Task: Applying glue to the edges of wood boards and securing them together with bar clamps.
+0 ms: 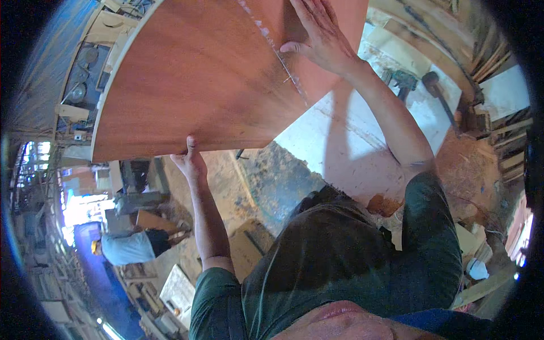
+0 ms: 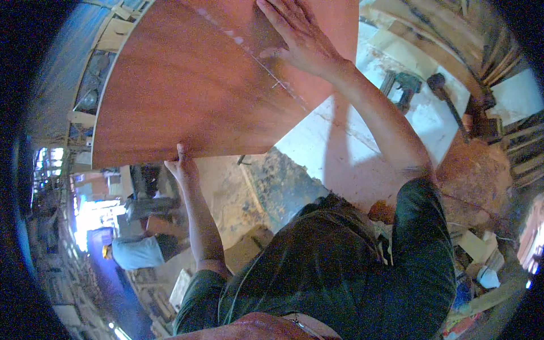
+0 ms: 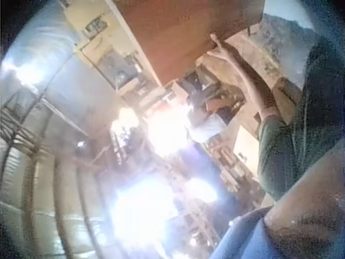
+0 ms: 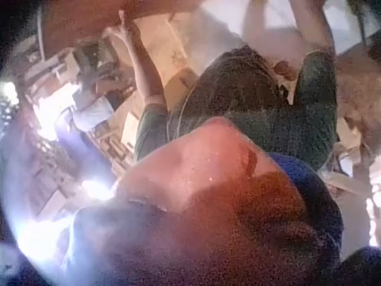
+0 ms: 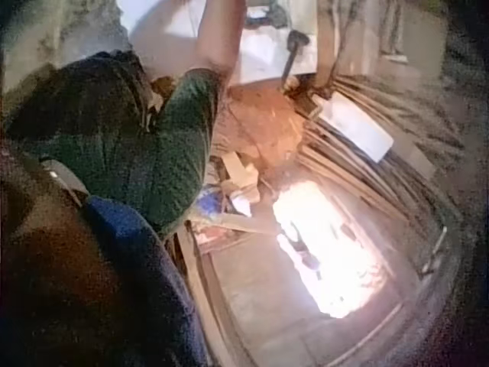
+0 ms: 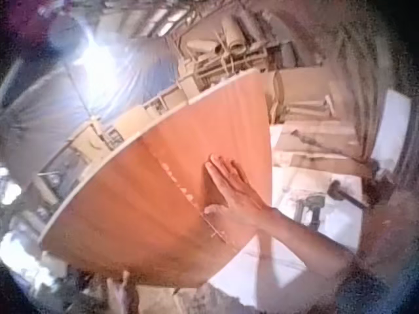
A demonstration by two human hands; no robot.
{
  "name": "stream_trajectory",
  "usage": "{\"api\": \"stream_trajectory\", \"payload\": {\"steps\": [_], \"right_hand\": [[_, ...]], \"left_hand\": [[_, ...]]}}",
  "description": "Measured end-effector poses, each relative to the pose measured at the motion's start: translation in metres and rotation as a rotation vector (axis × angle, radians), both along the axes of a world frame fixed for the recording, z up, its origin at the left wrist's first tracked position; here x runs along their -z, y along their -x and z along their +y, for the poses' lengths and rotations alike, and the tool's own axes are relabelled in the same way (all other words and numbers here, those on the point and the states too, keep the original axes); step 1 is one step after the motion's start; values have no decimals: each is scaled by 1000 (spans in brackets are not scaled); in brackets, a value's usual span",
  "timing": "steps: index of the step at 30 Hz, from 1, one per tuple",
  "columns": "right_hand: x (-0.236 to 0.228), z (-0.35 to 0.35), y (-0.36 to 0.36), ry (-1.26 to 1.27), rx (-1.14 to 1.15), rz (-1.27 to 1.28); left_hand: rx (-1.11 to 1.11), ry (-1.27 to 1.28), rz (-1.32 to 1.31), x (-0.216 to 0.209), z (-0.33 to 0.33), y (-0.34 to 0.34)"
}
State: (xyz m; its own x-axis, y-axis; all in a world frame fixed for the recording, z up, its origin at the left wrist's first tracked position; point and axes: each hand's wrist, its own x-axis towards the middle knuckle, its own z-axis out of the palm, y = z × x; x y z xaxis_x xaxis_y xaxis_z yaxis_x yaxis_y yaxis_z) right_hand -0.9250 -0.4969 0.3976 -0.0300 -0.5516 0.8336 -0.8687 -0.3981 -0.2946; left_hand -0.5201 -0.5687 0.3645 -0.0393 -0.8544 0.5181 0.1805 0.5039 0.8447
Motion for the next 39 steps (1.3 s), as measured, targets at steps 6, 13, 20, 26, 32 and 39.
{"api": "stream_trajectory", "payload": {"steps": [6,13,20,26,32,39], "right_hand": [[17,-20,3,-53,13,-36],[67,-57,-5,221,-73,-289],[74,-55,-23,83,82,-390],[60,-65,-38,51,137,-511],[86,-70,-50,96,242,-533],[138,-75,-60,46,417,-482]], "left_hand": [[-20,-132,12,-2,-4,-11],[11,-229,-39,0,-31,-39],[13,-179,-61,-3,-42,-33],[58,-151,-79,-5,-48,-31],[116,-110,-117,-4,-61,-26],[185,13,-106,-2,-82,-16]]}}
